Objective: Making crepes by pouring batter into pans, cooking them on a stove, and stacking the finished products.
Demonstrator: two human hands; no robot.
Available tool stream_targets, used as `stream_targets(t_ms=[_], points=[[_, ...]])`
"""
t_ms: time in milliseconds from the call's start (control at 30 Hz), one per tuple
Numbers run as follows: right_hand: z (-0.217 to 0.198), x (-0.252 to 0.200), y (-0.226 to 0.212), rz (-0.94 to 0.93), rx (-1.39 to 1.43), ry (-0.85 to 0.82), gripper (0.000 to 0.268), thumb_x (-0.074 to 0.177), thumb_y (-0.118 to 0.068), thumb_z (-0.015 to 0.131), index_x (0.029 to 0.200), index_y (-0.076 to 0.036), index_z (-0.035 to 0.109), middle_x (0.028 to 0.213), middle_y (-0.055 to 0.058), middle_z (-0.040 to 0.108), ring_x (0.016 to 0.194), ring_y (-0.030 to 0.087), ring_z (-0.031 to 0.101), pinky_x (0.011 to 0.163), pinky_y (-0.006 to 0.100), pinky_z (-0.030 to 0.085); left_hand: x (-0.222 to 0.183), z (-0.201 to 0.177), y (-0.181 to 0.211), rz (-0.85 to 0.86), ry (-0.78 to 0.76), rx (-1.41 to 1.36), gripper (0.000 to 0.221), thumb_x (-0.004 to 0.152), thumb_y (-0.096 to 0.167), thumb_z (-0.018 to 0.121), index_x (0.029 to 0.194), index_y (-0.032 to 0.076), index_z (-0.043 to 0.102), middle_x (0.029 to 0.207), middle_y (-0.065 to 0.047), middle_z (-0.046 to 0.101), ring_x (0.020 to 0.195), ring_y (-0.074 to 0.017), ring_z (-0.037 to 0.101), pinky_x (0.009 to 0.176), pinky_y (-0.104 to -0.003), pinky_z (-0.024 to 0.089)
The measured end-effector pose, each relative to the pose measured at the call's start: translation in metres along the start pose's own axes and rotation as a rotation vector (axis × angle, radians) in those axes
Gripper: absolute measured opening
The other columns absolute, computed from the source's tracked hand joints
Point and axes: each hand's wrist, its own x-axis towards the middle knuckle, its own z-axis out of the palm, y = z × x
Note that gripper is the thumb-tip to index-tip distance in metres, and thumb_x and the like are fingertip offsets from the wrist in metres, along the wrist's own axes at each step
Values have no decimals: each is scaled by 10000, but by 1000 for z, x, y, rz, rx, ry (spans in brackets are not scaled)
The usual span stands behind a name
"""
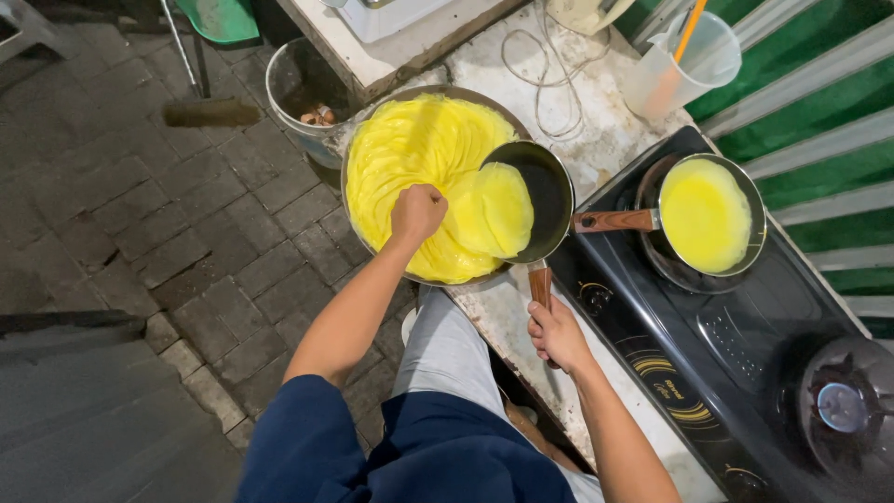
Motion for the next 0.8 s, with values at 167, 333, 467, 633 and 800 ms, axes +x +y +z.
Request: stream_targets(t_ms=[167, 333, 467, 633, 800], points=[[-4, 4, -1, -24, -25, 33, 122, 1002, -159, 434, 906, -85, 444, 556, 9, 335, 362, 94, 320, 275, 262, 329, -16, -14, 12, -1, -14, 18, 261, 861, 241, 653, 1058, 87, 726, 953, -137, 736, 914, -367, 712, 776, -495, 583], [-11, 15, 2, -51, -46, 64, 139, 999, -159, 439, 893, -72, 463, 544, 17, 365, 354, 94, 340, 272, 262, 342, -47, -9, 26, 198, 50, 142, 323, 913, 183, 642, 1200, 35, 621, 1114, -211, 634, 1004, -461, 654, 879, -580, 534], [-13, 18, 0, -59, -22, 64, 138, 1005, -152, 431, 907, -60, 467, 553, 15, 346, 369, 88, 331, 274, 256, 329, -53, 51, -2, 687, -13, 412, 321, 848, 308, 712, 1085, 93, 704, 994, -77, 600, 924, -289, 627, 750, -402, 509], [-15, 21, 4, -44, 14, 79, 124, 1000, -145, 439, 915, -61, 472, 559, 11, 328, 374, 82, 311, 276, 252, 326, -42, 96, -17, 893, 194, 492, 226, 793, 241, 748, 966, 113, 678, 861, -31, 507, 783, -236, 569, 664, -369, 427], [-21, 27, 11, -35, 30, 76, 117, 1006, -157, 437, 939, -70, 478, 566, 9, 328, 374, 82, 311, 278, 252, 335, -41, 94, -11, 1032, 343, 478, 171, 844, 128, 642, 686, 155, 584, 723, 4, 427, 579, -187, 435, 566, -323, 303]])
